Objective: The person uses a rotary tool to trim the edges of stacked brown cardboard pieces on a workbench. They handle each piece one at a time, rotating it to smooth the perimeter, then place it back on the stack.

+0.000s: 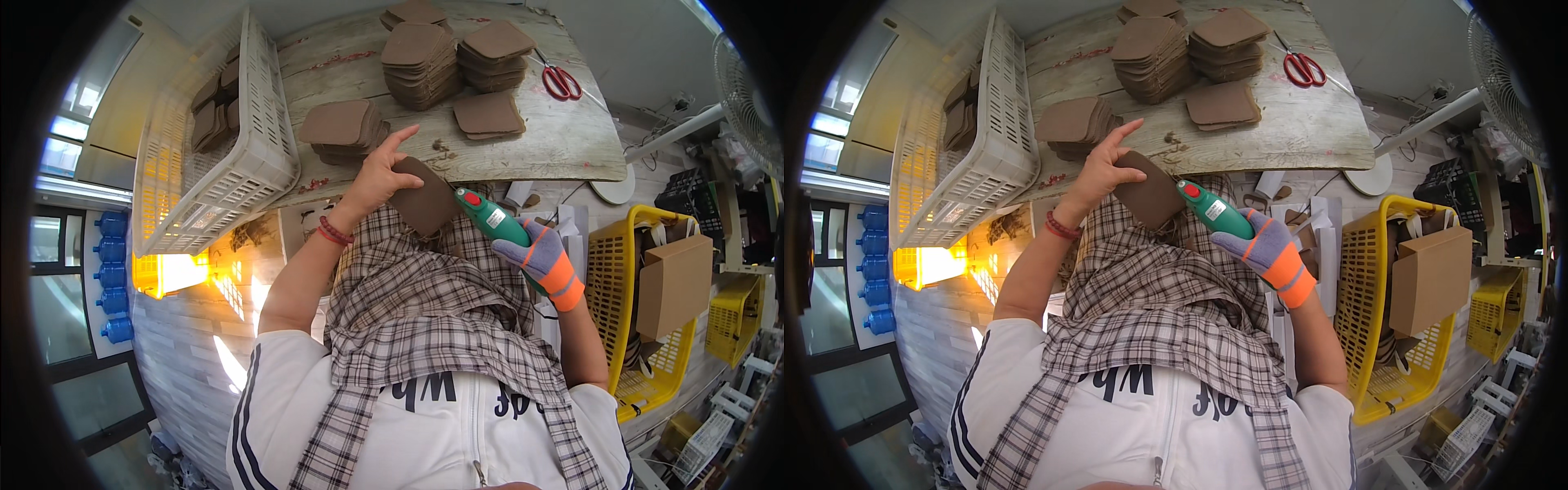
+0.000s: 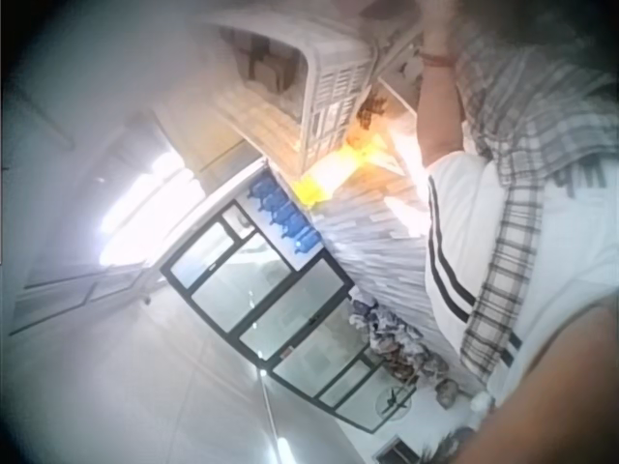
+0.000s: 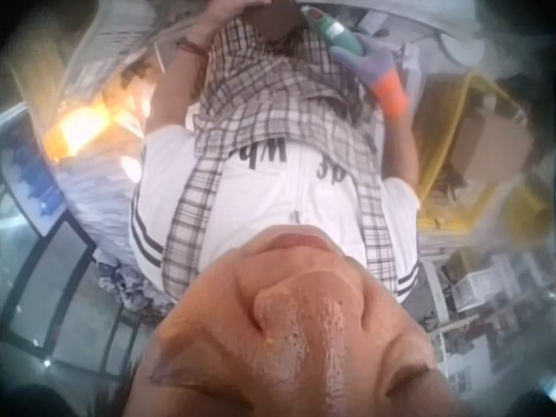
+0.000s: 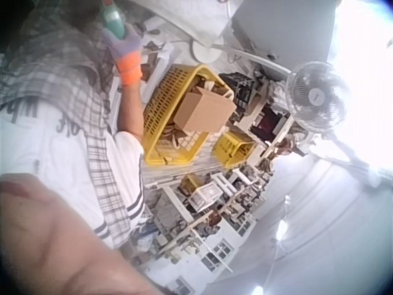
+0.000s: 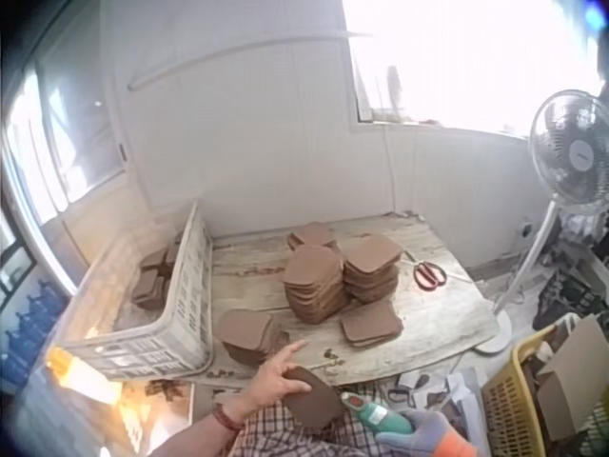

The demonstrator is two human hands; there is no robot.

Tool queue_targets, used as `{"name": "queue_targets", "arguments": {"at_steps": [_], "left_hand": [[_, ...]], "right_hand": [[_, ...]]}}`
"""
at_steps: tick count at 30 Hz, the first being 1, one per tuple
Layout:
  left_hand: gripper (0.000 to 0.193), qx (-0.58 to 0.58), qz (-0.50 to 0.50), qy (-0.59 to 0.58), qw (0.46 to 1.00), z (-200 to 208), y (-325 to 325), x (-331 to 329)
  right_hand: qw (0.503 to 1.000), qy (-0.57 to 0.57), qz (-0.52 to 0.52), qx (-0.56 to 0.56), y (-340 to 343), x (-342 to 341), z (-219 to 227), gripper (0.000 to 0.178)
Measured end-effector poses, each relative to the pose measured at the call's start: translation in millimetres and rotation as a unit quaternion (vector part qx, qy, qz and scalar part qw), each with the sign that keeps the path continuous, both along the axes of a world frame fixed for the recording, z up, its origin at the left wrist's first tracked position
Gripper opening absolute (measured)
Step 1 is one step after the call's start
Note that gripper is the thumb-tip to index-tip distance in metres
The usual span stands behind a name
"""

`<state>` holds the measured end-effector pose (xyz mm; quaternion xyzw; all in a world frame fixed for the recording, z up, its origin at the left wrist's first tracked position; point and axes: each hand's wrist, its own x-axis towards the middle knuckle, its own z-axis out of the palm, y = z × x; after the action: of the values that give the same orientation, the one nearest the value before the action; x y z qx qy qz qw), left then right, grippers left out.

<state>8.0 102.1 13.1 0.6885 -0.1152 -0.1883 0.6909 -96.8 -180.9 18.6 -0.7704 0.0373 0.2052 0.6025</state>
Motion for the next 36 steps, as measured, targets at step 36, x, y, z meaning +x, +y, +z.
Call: {"name": "queue_targets", "arguments": {"at_steps": [36], "left_hand": [[0.062,0.414,0.079,-0.402,0.813,-67.1,-107.3,112.0]], "right_hand": [[0.982,0.015,-0.18,0.056,-33.3,-33.5,-56.6,0.04]]}}
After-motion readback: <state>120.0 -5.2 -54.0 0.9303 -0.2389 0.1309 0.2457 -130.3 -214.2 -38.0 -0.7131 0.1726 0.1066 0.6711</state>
